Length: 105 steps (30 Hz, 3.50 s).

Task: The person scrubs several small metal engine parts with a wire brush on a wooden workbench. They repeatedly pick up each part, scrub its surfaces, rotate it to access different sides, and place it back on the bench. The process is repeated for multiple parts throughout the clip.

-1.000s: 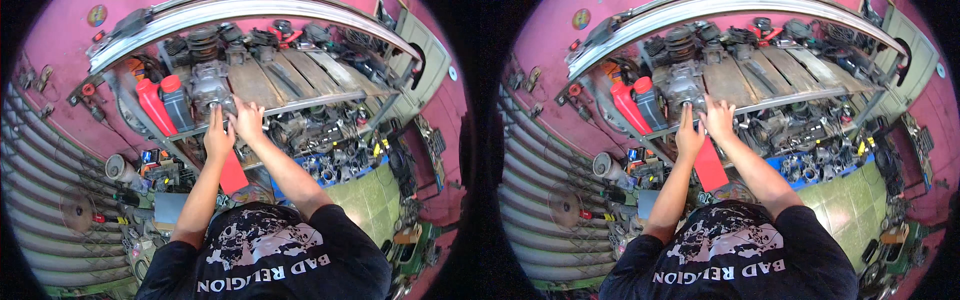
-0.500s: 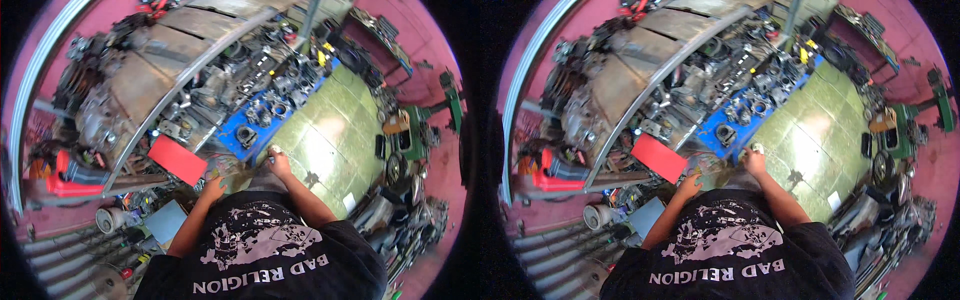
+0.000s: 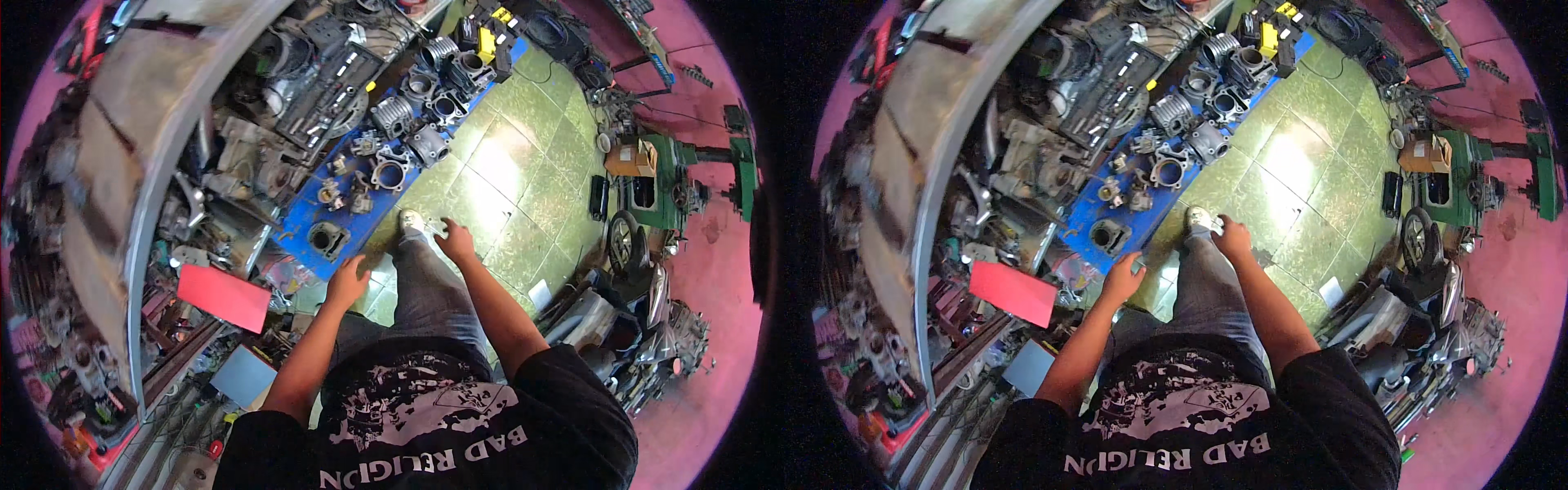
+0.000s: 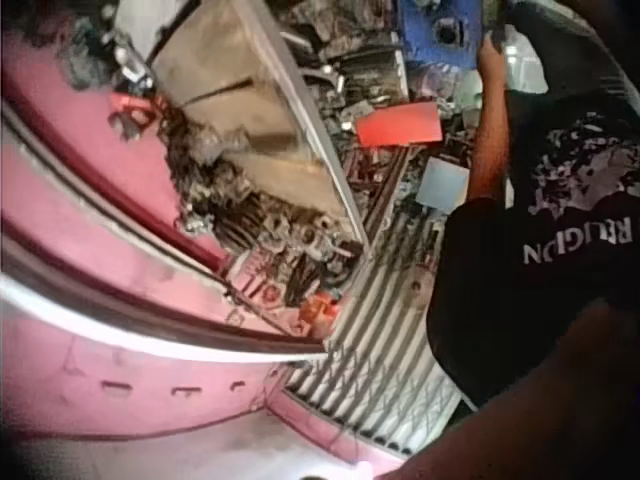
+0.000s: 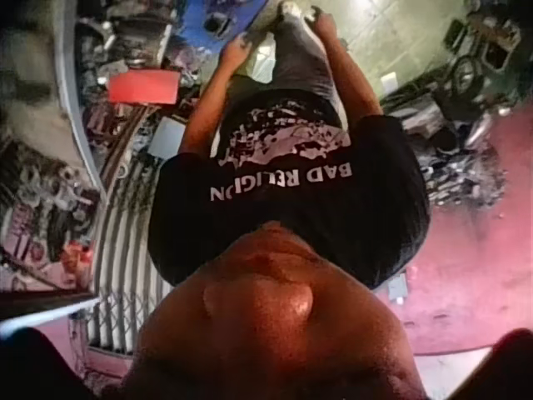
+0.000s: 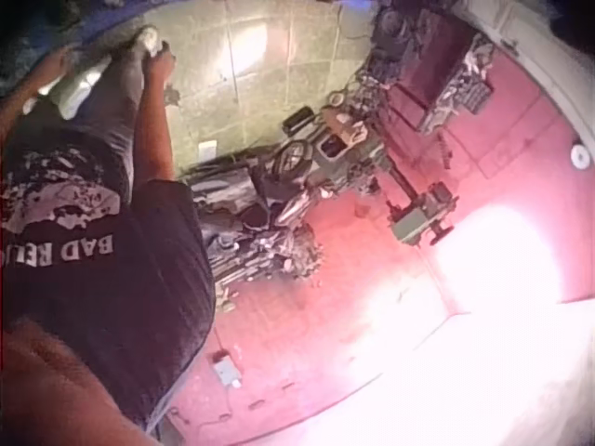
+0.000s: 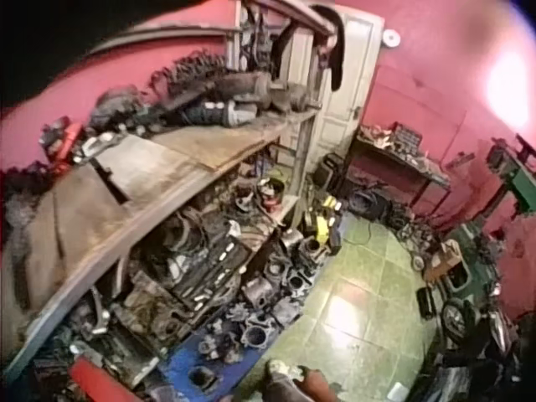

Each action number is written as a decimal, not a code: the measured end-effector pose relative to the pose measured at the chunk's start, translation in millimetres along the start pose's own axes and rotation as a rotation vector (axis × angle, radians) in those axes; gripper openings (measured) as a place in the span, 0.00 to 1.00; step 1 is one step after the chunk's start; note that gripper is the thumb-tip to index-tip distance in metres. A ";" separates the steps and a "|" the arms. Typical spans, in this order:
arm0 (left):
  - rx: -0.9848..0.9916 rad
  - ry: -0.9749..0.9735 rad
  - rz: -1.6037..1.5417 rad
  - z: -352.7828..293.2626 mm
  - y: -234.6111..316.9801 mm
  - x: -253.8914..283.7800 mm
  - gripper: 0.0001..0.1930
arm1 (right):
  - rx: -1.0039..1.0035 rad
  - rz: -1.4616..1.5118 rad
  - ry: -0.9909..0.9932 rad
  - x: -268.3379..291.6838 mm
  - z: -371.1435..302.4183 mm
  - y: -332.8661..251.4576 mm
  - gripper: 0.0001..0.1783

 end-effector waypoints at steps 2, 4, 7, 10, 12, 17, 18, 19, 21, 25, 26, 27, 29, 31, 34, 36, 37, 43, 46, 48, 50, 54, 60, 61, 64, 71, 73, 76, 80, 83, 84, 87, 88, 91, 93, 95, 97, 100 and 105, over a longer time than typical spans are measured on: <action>-0.127 0.112 0.029 50.3 29.2 -14.7 0.27 | -0.011 -0.010 -0.041 8.4 49.6 -2.1 0.41; -0.071 0.097 -0.053 105.1 66.1 -25.8 0.30 | -0.017 -0.022 0.008 16.1 98.8 -1.2 0.53; -0.200 0.195 -0.059 180.0 122.1 -29.4 0.39 | -0.044 -0.004 0.094 54.5 148.7 -33.1 0.66; -0.169 0.126 0.004 244.8 170.2 -24.0 0.48 | -0.083 -0.004 0.132 58.9 186.2 -34.1 0.71; -0.164 0.114 0.022 286.5 172.2 -29.1 0.52 | -0.112 0.029 0.102 55.2 199.2 -37.3 0.70; -0.095 -0.051 0.248 333.8 173.3 -24.1 0.59 | -0.123 0.067 0.089 48.9 207.9 -33.1 0.68; -0.075 -0.094 0.287 340.2 172.8 -22.3 0.59 | -0.144 0.090 0.085 49.0 207.3 -33.2 0.68; -0.055 -0.137 0.326 346.2 171.9 -19.7 0.59 | -0.163 0.112 0.082 48.3 206.7 -34.8 0.69; -0.074 -0.091 0.385 346.7 178.7 -12.6 0.52 | -0.211 0.143 0.081 48.1 205.8 -39.5 0.68; -0.110 -0.057 0.436 363.4 162.3 -15.6 0.42 | -0.204 0.164 0.179 44.3 205.4 -45.7 0.68; -0.148 -0.043 0.433 363.8 163.8 -14.8 0.40 | -0.185 0.168 0.209 42.4 204.4 -43.9 0.68; -0.185 -0.030 0.430 363.7 165.8 -14.7 0.38 | -0.164 0.171 0.238 40.7 203.0 -42.2 0.68; -0.182 -0.071 0.469 359.3 169.1 -17.8 0.37 | -0.124 0.201 0.271 38.2 200.7 -33.7 0.66; -0.208 -0.073 0.497 355.2 175.9 -21.2 0.36 | -0.098 0.236 0.301 34.9 198.8 -24.1 0.66; -0.230 -0.042 0.500 348.6 175.3 -37.5 0.36 | -0.067 0.269 0.315 33.0 192.9 -9.2 0.65; -0.183 -0.057 0.492 345.4 177.4 -48.1 0.37 | -0.041 0.266 0.308 33.3 191.9 5.0 0.65; -0.201 -0.035 0.489 341.2 180.0 -52.9 0.37 | 0.005 0.287 0.334 33.8 191.5 10.8 0.65; -0.136 -0.010 0.427 338.2 184.7 -60.5 0.37 | 0.129 0.190 0.244 42.9 211.2 32.8 0.66; -0.102 0.049 0.400 340.5 180.8 -59.7 0.37 | 0.174 0.139 0.217 60.5 214.2 18.3 0.61; -0.094 0.070 0.389 337.6 179.7 -62.3 0.36 | 0.195 0.166 0.190 64.6 217.3 19.6 0.62; -0.093 0.073 0.382 331.7 182.6 -65.9 0.36 | 0.214 0.198 0.137 65.2 214.2 26.9 0.64; -0.037 0.015 0.387 307.8 189.0 -79.4 0.34 | 0.210 0.175 0.072 64.2 193.8 48.6 0.65; -0.145 -0.042 0.253 295.2 212.4 -97.9 0.34 | 0.021 0.034 0.067 85.1 155.4 66.1 0.62; -0.131 -0.100 0.253 299.6 216.4 -101.5 0.35 | -0.017 0.060 0.091 90.1 155.1 68.5 0.61; -0.230 -0.102 0.304 318.9 234.8 -100.8 0.36 | -0.041 0.062 0.243 102.7 160.9 73.4 0.61; -0.203 -0.119 0.349 344.0 250.7 -78.5 0.36 | -0.006 0.037 0.279 126.6 184.1 57.3 0.60; -0.161 -0.124 0.358 342.6 250.4 -69.9 0.36 | -0.017 0.033 0.218 126.7 187.4 51.7 0.60; -0.122 -0.084 0.362 334.9 241.7 -62.1 0.37 | 0.021 -0.006 0.196 128.2 190.6 36.5 0.60; -0.124 -0.039 0.343 315.1 235.2 -48.9 0.37 | 0.061 0.032 0.210 127.2 175.6 19.6 0.60; -0.122 -0.020 0.313 281.8 228.6 -40.3 0.36 | 0.129 0.050 0.256 132.1 143.3 4.8 0.59; -0.095 -0.036 0.310 267.4 228.8 -36.2 0.36 | 0.134 0.037 0.234 131.4 132.3 2.6 0.59; -0.093 -0.029 0.277 205.8 223.2 -16.9 0.39 | 0.230 -0.012 0.252 135.8 80.2 -15.3 0.63; -0.110 -0.012 0.264 181.1 220.7 -9.2 0.41 | 0.243 -0.045 0.236 142.2 58.6 -27.9 0.64; -0.135 0.165 0.234 104.0 206.9 12.0 0.40 | 0.345 -0.089 0.260 142.5 -3.5 -63.4 0.65; -0.188 0.347 0.212 53.0 191.5 28.9 0.39 | 0.476 -0.077 0.361 141.2 -42.2 -94.6 0.64; -0.308 0.589 0.202 0.3 180.8 56.5 0.39 | 0.623 -0.041 0.454 140.7 -76.9 -129.5 0.63; -0.371 0.804 0.287 -45.2 167.1 84.8 0.38 | 0.781 -0.006 0.521 141.4 -105.4 -170.8 0.62; -0.508 1.067 0.370 -118.5 164.7 148.7 0.34 | 1.010 0.045 0.640 144.4 -146.2 -233.4 0.61; -0.482 1.280 0.519 -242.8 180.5 260.9 0.33 | 1.228 0.076 0.650 190.1 -230.6 -367.4 0.63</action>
Point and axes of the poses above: each hand's wrist, its own z-axis towards the middle knuckle, its own x-axis out of the back of the hand, y = z × x, the point moved 4 cm from there along z, towards the middle knuckle, and after that the axes turned 1 degree about -y, right-handed, at the moved point
